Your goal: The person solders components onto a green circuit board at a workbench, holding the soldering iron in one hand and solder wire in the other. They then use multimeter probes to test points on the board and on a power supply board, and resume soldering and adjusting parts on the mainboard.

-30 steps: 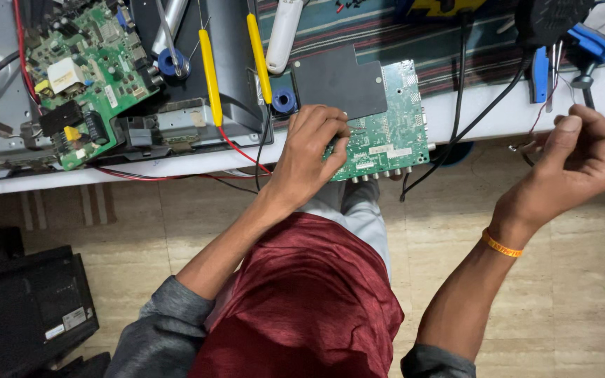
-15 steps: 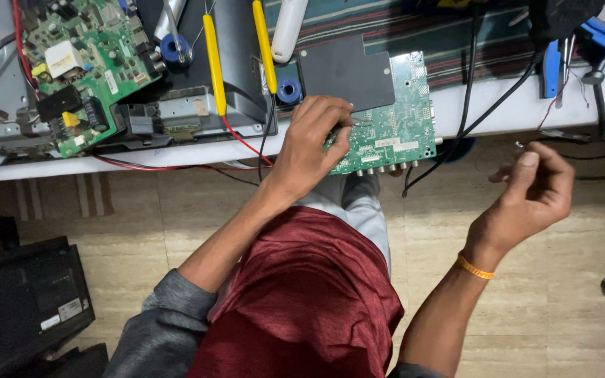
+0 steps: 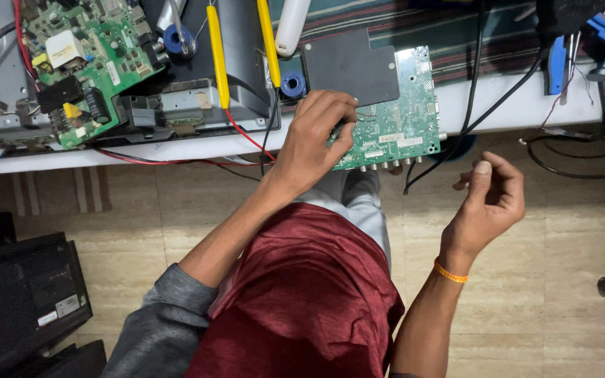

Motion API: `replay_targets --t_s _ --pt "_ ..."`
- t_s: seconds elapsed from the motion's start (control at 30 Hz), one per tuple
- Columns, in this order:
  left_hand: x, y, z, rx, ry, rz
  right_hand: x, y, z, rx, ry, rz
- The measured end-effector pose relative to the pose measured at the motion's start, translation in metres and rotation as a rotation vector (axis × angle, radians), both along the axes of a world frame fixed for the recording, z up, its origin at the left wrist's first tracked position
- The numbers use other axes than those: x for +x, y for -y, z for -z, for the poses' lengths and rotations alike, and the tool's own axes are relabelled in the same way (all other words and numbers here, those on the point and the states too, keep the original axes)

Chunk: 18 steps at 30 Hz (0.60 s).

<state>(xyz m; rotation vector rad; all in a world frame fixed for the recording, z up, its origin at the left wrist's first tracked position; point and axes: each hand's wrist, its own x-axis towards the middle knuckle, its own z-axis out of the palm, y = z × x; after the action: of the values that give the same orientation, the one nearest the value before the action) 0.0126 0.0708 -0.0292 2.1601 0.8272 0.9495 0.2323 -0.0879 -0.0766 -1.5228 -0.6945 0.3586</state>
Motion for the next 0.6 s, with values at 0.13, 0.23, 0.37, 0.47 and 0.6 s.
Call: replay_targets --t_s 0.13,0.23,0.37,0.47,0.6 --pt "-0.001 -0.002 0.001 0.015 -0.008 0.007 -0.001 0.001 -0.001 -0.015 0.002 0.006" --pt "-0.002 -0.002 0.002 -0.006 -0.008 0.015 0.002 0.003 -0.001 0.019 -0.046 0.02" --pt "-0.002 -0.003 0.004 0.006 0.006 0.016 0.004 0.005 -0.003 0.012 -0.032 0.033" --pt "-0.002 -0.004 0.003 -0.013 0.028 0.018 0.001 0.004 -0.003 0.005 -0.036 0.015" --pt "-0.005 -0.005 -0.001 -0.103 0.108 0.01 -0.01 0.0 -0.002 -0.003 -0.081 -0.041"
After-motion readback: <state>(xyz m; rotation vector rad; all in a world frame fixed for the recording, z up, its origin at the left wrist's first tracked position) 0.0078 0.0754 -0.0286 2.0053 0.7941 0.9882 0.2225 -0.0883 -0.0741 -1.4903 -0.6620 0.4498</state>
